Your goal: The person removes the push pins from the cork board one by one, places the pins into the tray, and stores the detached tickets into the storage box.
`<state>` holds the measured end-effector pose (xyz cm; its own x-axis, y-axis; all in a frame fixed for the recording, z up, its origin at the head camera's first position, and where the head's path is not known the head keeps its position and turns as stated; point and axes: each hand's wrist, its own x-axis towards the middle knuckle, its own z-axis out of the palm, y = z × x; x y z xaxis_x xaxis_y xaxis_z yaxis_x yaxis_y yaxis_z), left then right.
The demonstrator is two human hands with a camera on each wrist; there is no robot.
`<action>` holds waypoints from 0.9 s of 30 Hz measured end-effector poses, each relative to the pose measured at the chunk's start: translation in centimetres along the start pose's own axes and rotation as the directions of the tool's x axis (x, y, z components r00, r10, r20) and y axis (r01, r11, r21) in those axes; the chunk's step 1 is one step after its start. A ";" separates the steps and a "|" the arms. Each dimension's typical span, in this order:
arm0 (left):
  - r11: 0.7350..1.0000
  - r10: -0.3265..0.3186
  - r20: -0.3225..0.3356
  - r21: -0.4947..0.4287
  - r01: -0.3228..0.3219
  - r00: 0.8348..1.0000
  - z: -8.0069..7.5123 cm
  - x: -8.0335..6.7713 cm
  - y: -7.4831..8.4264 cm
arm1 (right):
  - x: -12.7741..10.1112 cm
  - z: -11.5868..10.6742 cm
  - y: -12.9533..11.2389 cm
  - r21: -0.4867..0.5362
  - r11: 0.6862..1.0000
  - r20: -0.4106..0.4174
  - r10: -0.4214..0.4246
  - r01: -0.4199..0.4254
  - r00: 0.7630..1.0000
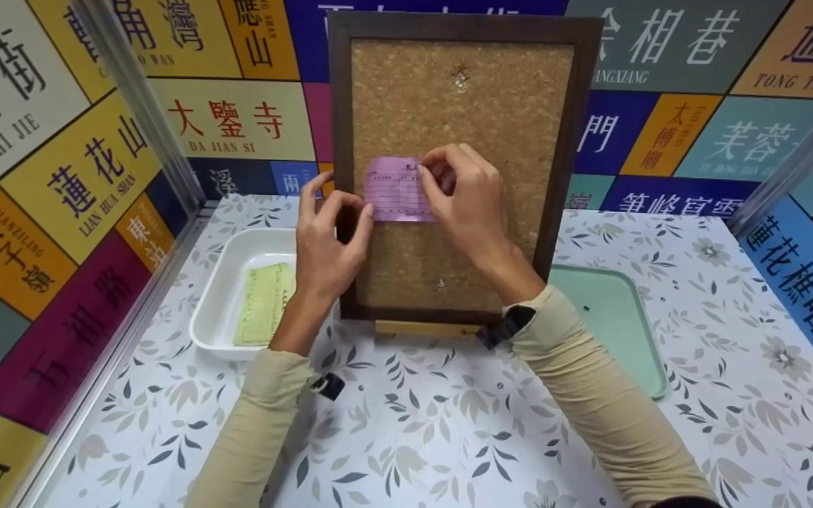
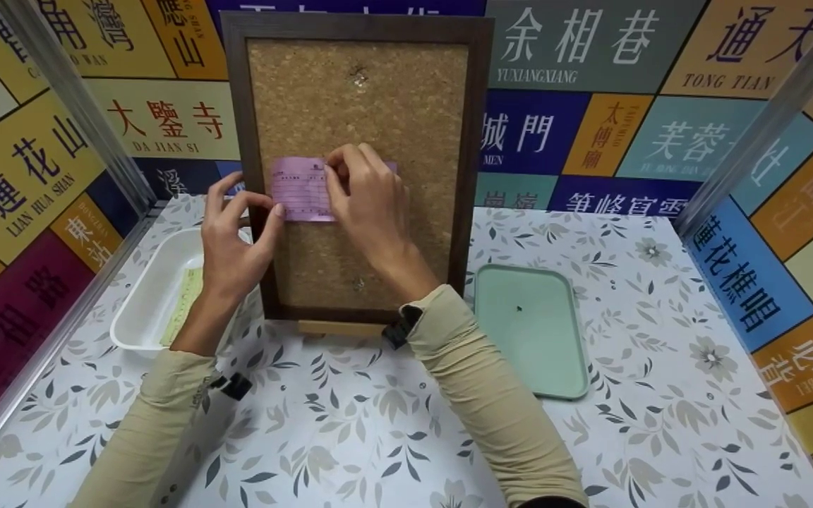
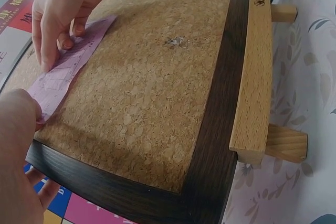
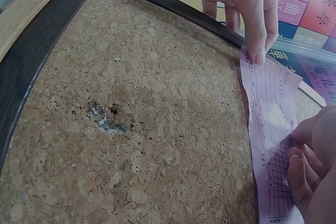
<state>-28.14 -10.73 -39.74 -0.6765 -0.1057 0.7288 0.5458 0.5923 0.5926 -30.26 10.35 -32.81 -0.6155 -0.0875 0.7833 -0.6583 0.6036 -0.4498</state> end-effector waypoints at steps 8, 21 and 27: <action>1.000 -0.005 -0.014 -0.030 0.005 1.000 0.1 0.0 0.1 | -0.2 0.1 -0.1 -0.028 1.000 0.004 0.006 -0.006 1.000; 0.999 -0.010 -0.024 -0.040 0.009 1.000 0.5 0.0 0.0 | -0.7 0.0 -0.2 -0.012 1.000 0.033 0.003 -0.003 0.999; 0.999 -0.014 -0.032 -0.047 0.013 0.999 0.7 0.1 -0.1 | -0.8 -0.1 -0.1 0.035 0.999 0.018 0.006 -0.007 1.000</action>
<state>-28.56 -10.26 -39.93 -0.6679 -0.1398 0.7310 0.5598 0.5529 0.6172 -29.69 10.48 -33.37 -0.6270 -0.0979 0.7728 -0.6689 0.5762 -0.4697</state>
